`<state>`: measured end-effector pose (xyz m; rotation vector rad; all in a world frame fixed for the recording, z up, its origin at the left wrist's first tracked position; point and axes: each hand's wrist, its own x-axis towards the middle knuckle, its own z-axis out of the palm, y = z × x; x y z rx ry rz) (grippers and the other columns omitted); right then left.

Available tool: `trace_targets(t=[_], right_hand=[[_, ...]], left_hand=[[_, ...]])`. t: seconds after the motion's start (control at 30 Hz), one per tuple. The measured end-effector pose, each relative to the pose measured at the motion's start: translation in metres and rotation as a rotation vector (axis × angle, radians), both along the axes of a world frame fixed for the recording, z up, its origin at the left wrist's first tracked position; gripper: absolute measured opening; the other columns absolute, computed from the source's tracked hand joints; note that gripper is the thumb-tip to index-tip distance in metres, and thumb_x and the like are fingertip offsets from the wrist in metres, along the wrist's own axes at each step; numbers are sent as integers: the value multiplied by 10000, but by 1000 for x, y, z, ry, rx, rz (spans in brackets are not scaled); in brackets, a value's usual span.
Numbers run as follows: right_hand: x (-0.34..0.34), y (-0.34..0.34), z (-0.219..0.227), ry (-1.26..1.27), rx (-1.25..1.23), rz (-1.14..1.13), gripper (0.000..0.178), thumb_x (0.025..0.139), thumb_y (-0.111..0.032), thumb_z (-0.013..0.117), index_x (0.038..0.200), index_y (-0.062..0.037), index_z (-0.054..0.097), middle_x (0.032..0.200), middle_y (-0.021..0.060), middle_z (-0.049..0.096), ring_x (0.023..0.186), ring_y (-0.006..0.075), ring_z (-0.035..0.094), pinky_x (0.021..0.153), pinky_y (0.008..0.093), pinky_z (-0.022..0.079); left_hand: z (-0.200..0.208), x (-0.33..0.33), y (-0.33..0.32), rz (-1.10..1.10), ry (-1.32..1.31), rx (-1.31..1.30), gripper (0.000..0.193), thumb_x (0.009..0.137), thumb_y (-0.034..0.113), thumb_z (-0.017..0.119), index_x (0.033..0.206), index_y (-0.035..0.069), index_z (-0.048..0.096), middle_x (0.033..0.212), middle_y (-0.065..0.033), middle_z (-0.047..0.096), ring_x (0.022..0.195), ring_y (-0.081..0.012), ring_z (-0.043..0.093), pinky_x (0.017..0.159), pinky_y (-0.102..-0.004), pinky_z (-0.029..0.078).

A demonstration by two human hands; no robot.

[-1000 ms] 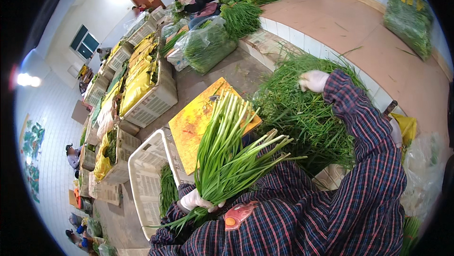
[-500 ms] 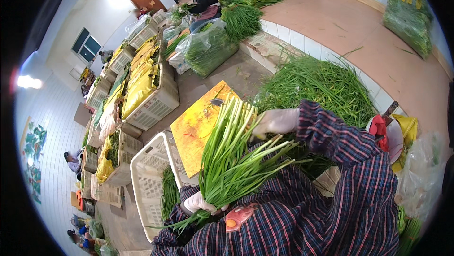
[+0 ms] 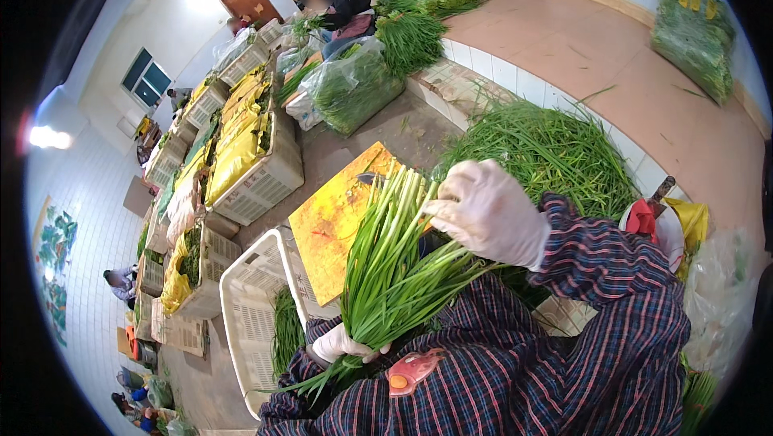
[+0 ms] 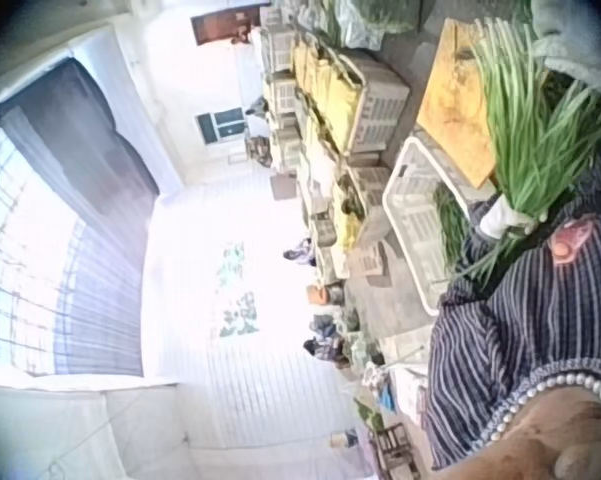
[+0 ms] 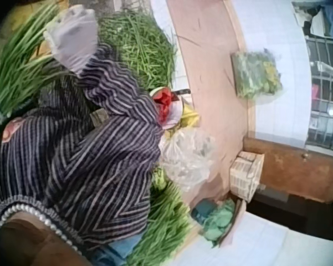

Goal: The person sits on the floor and sorts green leafy vegetables from a white basket. They pick up bunches, align them, and place them on a yellow cutting board. The person then uses a knife to trim the ends of the vegetables and places the trimmed bunches back into the basket.

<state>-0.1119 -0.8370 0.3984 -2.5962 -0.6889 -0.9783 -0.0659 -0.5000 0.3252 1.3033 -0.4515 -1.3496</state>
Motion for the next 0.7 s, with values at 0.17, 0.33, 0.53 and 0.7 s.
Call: trace_targets(t=[0.17,0.33,0.53,0.7], right_hand=[[17,3,-27,98,-23,-83,286,796,-308,616,959,-77,658,775,77,591,760,250,543,698,361,424],[11,16,-20,283,47,-114,309,806,-340,620,957,-73,667,774,92,612,778,265,575,722,369,444],[24,13,-44,837,457,24,469,774,-461,635,1012,-58,659,856,196,644,798,325,625,763,375,488],[21,15,-63,858,911,259,333,750,-229,736,1038,-75,671,889,83,680,756,163,618,726,284,485]], left_hand=[[1,-2,-3,-43,-35,47,432,697,80,687,1099,9,546,886,-108,615,610,-144,553,514,-236,441],[0,-6,-4,-44,-72,59,374,720,30,678,1076,10,566,875,-87,625,616,-135,553,519,-239,442],[-25,0,4,-309,-1030,-104,330,760,2,661,1085,34,612,1019,-26,629,935,-133,568,855,-274,448],[8,-11,-9,2,-322,112,453,706,-42,685,1139,41,579,1051,-18,626,942,-111,556,849,-273,447]])
